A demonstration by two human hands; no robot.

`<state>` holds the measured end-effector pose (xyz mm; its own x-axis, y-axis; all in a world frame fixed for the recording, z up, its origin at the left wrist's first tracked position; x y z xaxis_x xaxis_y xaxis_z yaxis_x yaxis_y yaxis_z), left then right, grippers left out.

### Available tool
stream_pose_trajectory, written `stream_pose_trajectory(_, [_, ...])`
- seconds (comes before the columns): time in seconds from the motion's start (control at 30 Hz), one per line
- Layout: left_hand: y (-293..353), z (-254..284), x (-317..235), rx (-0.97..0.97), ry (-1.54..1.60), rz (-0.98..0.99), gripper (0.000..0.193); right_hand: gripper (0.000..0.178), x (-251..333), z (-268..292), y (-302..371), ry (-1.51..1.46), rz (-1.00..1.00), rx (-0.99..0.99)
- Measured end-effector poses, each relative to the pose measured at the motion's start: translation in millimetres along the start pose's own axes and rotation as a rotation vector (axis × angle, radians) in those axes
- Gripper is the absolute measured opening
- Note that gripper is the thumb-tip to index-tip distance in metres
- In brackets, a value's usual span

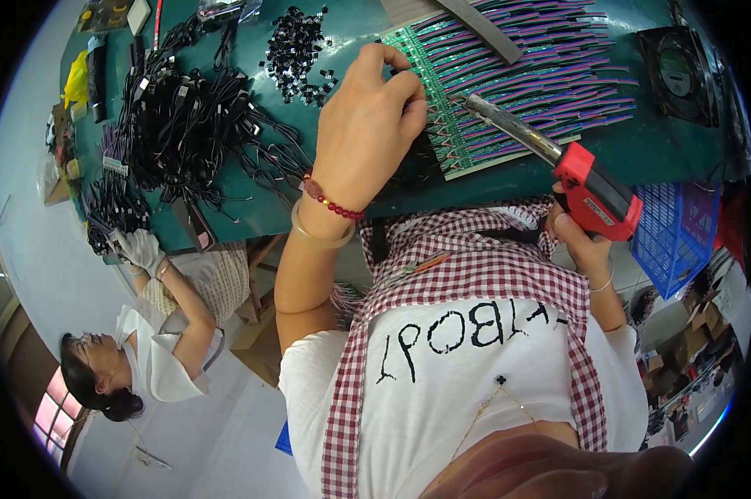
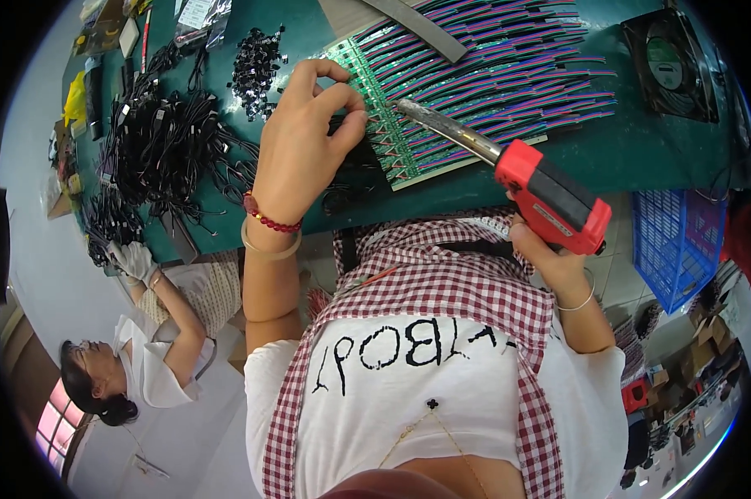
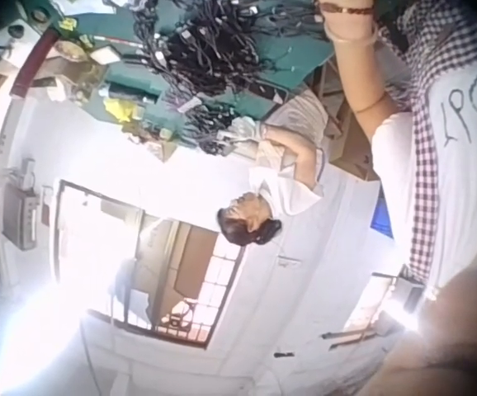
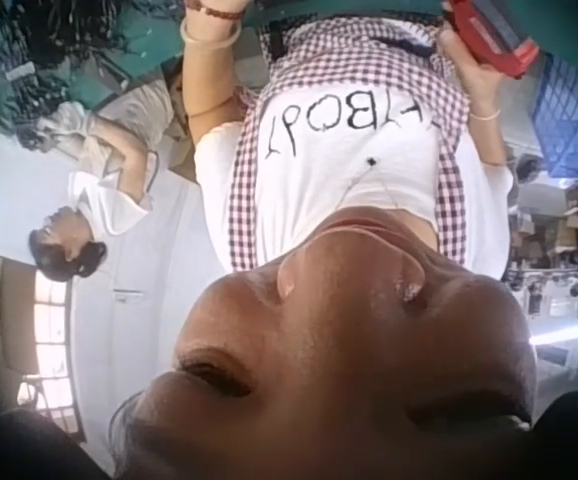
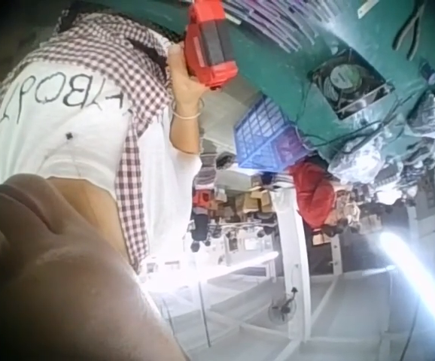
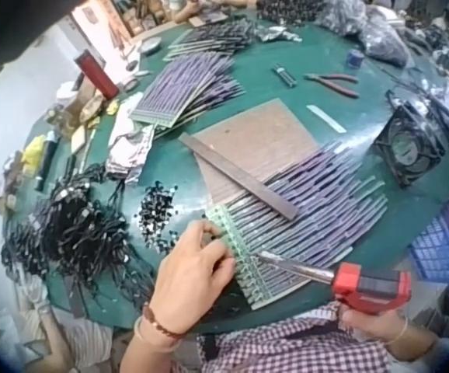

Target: The person solders wires onto circuit boards with a soldering iron.

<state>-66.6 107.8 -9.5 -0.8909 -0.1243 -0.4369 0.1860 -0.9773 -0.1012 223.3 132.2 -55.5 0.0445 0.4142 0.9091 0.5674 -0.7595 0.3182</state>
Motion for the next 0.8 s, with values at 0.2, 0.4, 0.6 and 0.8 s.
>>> stream_pose_trajectory(0.2, [-0.6, -0.1, -0.9, 0.002, 0.004, 0.002, 0.009, 0.042, -2.3, -0.9, 1.8, 0.024, 0.023, -0.029])
stream_pose_trajectory(0.4, [1.2, -1.0, -1.7, -0.008, -0.007, 0.022, 0.01, 0.043, -2.7, -0.8, 2.6, 0.024, -0.016, 0.026])
stream_pose_trajectory(0.6, [2.4, -1.5, -7.4, -0.006, -0.036, 0.044, 0.011, 0.04, -8.9, 1.3, 7.3, 0.107, -0.042, 0.005])
stream_pose_trajectory(0.8, [5.3, -2.2, -9.3, -0.057, -0.087, 0.046, 0.012, 0.038, -8.6, -1.2, 8.1, 0.065, -0.084, 0.017])
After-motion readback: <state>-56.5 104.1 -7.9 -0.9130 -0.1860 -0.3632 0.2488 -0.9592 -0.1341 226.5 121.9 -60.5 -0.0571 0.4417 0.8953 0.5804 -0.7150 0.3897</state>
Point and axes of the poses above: each hand's wrist, its own y-axis away from the middle knuckle, its own z-axis out of the back of the hand, x = y × z, the point moved 5 cm from there along -y, towards the middle knuckle, and after that the axes turned 6 degrees about -y, right-handed, at the moved point
